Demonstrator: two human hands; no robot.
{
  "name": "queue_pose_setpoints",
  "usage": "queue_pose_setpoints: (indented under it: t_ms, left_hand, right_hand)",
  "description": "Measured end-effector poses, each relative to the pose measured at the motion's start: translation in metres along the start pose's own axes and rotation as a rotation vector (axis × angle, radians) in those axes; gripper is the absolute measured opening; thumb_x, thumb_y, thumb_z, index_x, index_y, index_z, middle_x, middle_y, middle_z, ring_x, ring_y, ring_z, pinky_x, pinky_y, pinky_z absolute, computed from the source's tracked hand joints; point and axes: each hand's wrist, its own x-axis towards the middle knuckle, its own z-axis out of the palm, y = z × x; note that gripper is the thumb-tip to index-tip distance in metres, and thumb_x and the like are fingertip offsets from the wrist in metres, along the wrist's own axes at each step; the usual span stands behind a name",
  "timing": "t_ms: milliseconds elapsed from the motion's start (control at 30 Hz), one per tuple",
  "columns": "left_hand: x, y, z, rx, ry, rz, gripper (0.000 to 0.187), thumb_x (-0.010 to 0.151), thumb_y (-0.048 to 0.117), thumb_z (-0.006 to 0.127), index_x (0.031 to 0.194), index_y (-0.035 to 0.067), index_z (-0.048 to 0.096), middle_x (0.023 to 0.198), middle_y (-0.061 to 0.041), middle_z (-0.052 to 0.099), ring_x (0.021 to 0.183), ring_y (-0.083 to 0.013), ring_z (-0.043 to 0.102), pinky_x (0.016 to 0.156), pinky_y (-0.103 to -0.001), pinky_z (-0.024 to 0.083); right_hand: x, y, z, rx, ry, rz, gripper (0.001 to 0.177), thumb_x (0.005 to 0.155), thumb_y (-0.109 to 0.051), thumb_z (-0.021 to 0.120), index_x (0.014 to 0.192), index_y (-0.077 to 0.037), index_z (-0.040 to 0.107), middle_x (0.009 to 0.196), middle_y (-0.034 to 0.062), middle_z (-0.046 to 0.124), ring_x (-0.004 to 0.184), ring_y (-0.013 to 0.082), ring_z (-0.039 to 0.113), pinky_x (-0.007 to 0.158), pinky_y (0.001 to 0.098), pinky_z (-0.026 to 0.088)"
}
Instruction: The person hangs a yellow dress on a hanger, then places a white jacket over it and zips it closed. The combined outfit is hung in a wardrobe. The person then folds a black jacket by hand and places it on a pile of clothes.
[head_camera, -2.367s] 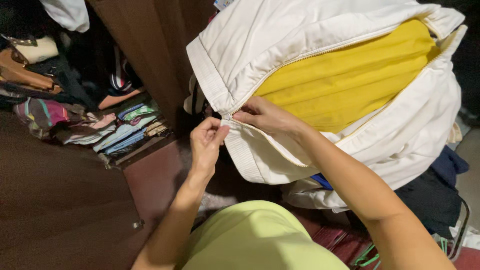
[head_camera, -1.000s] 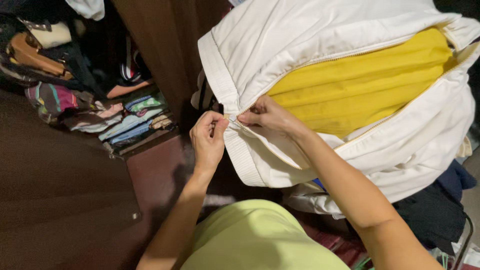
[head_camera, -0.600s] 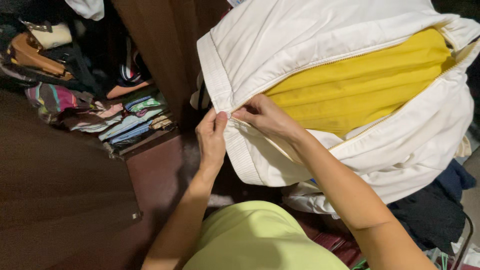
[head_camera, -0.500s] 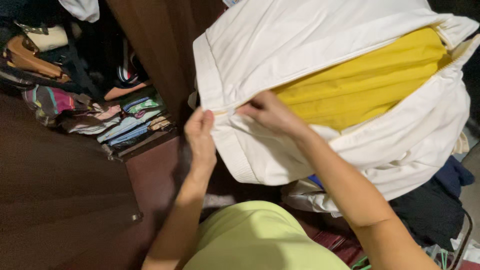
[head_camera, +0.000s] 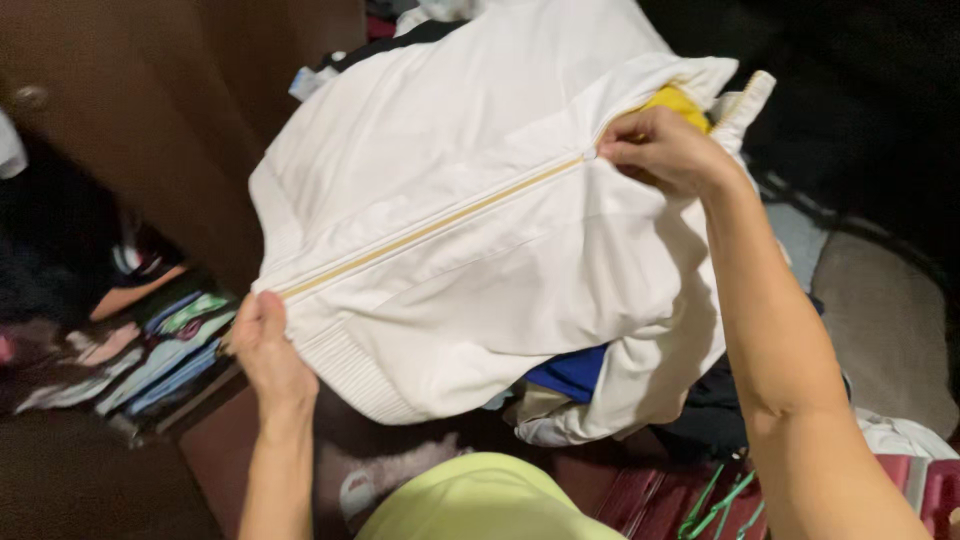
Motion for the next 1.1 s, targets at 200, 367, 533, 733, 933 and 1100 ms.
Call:
queue_pose_setpoints:
  t_ms: [200,367,533,733,933,1100]
  left_hand:
    - [-0.002,0.009,0.009,-0.012,0.024,-0.033,0.021,0.112,0.009,0.049,0.111,-0.006,0.062,0.111,-0.013,0.069,0.097,-0.0160,0.066,0.092,-0.029,0.054]
    - [0.000,0.013,0.007,0.034,0.053,0.006,0.020,0.116,0.007,0.050,0.106,-0.007,0.060,0.110,-0.016,0.068,0.095,-0.0198,0.067,0.090,-0.032,0.056]
    - [0.000,0.010,-0.006,0.119,0.166,-0.036,0.021,0.112,0.009,0.050,0.101,-0.004,0.062,0.103,-0.013,0.069,0.088,-0.0186,0.068,0.082,-0.032,0.057]
    - [0.009,-0.010,-0.020,0.250,0.109,-0.019,0.020,0.118,0.009,0.050,0.115,-0.008,0.061,0.110,-0.011,0.064,0.094,-0.0139,0.059,0.084,-0.027,0.050]
    - [0.026,-0.012,-0.008,0.545,0.139,0.265,0.036,0.112,-0.001,0.056,0.139,-0.004,0.034,0.124,-0.013,0.046,0.111,-0.0163,0.053,0.095,-0.030,0.048]
    - [0.033,-0.012,0.022,0.605,0.154,0.059,0.042,0.103,0.003,0.063,0.138,0.002,0.041,0.128,-0.010,0.046,0.106,-0.0163,0.053,0.089,-0.029,0.048]
  right_hand:
    - [0.006,0.040,-0.080,-0.262,0.244,0.115,0.016,0.094,-0.020,0.077,0.102,-0.007,0.079,0.084,0.0057,0.073,0.077,0.0141,0.065,0.071,0.0326,0.051]
    - [0.017,0.084,-0.127,-0.361,0.306,0.150,0.020,0.094,-0.023,0.078,0.107,-0.009,0.079,0.091,0.0099,0.077,0.078,0.0204,0.070,0.075,0.0369,0.056]
    - [0.009,0.134,-0.170,-0.412,0.431,0.074,0.019,0.092,-0.022,0.081,0.107,-0.009,0.081,0.094,0.0099,0.076,0.084,0.0183,0.070,0.079,0.0353,0.055]
    - [0.006,0.167,-0.167,-0.328,0.694,-0.048,0.014,0.100,-0.013,0.074,0.110,-0.004,0.077,0.096,0.0088,0.076,0.084,0.0159,0.070,0.078,0.0329,0.055]
    - [-0.049,0.192,-0.110,0.171,0.537,0.250,0.022,0.102,-0.023,0.065,0.109,-0.002,0.070,0.082,0.0017,0.069,0.071,0.0134,0.064,0.066,0.0359,0.055]
    - [-0.082,0.202,-0.075,0.239,0.440,0.420,0.040,0.105,-0.040,0.059,0.108,-0.003,0.075,0.088,0.0030,0.067,0.081,0.0143,0.060,0.079,0.0305,0.052]
